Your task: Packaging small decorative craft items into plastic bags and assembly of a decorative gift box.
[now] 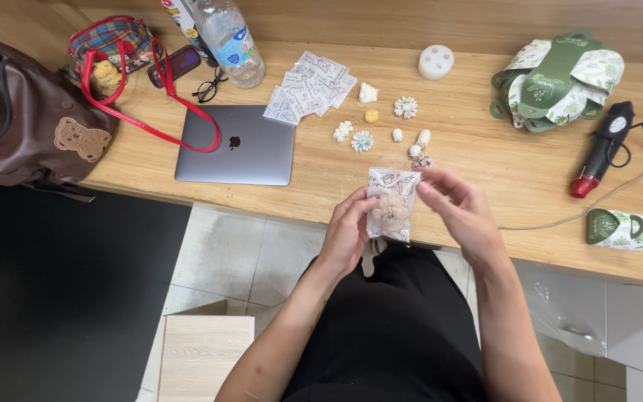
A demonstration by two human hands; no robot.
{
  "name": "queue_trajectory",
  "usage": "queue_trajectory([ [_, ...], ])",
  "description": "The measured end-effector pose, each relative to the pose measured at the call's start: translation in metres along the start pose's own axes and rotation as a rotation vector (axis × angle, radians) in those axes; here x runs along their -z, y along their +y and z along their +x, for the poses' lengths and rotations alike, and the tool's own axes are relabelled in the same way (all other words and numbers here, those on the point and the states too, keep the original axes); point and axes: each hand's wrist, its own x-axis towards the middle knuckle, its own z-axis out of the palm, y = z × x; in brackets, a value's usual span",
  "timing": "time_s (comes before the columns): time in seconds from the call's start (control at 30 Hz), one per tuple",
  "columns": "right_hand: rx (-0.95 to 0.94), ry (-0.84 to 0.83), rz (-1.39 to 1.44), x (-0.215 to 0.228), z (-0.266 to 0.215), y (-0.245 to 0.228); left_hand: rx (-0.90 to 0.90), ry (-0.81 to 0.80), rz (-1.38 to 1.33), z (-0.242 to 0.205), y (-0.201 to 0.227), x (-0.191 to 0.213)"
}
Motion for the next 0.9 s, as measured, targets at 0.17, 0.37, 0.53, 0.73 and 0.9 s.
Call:
queue_trajectory([
  [0.17, -0.064, -0.054, 0.115, -0.008, 0.0, 0.016, 0.052, 0.005, -0.073, -0.002, 0.0, -0.003],
  [0.37, -0.027, -0.031, 0.117, -0.01, 0.0, 0.017, -0.247, 0.096, 0.529, 0.0, -0.001, 0.002],
  [0.53, -0.02, -0.066, 0.134, -0.013, -0.006, 0.004, -0.316, 0.184, 0.663, -0.006, 0.018, -0.012],
  [0.73, -0.155, -0.096, 0.012, -0.01, -0.041, 0.026, -0.148, 0.099, 0.589, -0.038, 0.005, 0.019],
  [0.9, -0.113, -0.343, 0.105, -0.008, -0.087, 0.034, -0.002, -0.013, 0.6, -0.1, 0.006, 0.017],
])
